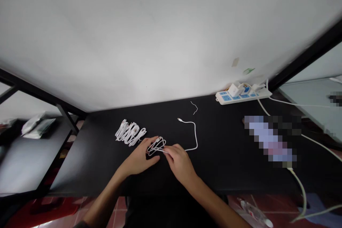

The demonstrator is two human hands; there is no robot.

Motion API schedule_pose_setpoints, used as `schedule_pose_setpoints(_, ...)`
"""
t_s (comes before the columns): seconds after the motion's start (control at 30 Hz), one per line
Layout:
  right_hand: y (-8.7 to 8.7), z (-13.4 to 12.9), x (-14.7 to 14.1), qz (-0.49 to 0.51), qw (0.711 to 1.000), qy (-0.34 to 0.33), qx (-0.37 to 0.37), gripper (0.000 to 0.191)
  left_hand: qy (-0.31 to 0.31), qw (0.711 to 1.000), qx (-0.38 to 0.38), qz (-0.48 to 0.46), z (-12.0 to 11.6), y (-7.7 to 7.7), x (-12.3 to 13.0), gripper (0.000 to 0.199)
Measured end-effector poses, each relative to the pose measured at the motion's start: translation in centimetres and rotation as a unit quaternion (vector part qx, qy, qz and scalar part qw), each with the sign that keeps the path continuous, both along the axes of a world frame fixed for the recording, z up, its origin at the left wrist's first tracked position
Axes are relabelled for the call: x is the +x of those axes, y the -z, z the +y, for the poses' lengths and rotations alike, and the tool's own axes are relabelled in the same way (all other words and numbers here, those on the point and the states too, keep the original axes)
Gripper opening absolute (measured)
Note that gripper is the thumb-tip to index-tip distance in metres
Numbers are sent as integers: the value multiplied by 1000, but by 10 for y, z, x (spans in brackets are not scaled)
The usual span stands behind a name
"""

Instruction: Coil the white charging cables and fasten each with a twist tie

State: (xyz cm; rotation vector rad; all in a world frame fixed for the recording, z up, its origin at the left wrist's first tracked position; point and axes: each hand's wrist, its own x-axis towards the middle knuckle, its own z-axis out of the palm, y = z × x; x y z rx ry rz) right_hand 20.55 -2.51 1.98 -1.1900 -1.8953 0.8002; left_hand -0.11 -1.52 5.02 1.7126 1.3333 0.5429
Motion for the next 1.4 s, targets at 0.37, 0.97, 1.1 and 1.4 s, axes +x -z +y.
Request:
schedule_pose_setpoints(0.37,0,0,2,157,975,44,-149,19,-117,944,-200,-233,9,-2,-3,60)
schedule_pose_setpoints(0.97,-4,21,30,165,965,47,-199,33,-163,957,-84,-224,3,-2,-16,41)
schedule_pose_setpoints(1.1,-7,21,27,152,968,8,-200,27,-123,981,-41,-141,3,7,-6,31)
schedule_pose_setpoints(1.4,-3,20,27,207,970,-21,-127,17,-122,936,-157,-289,3,11,23,35)
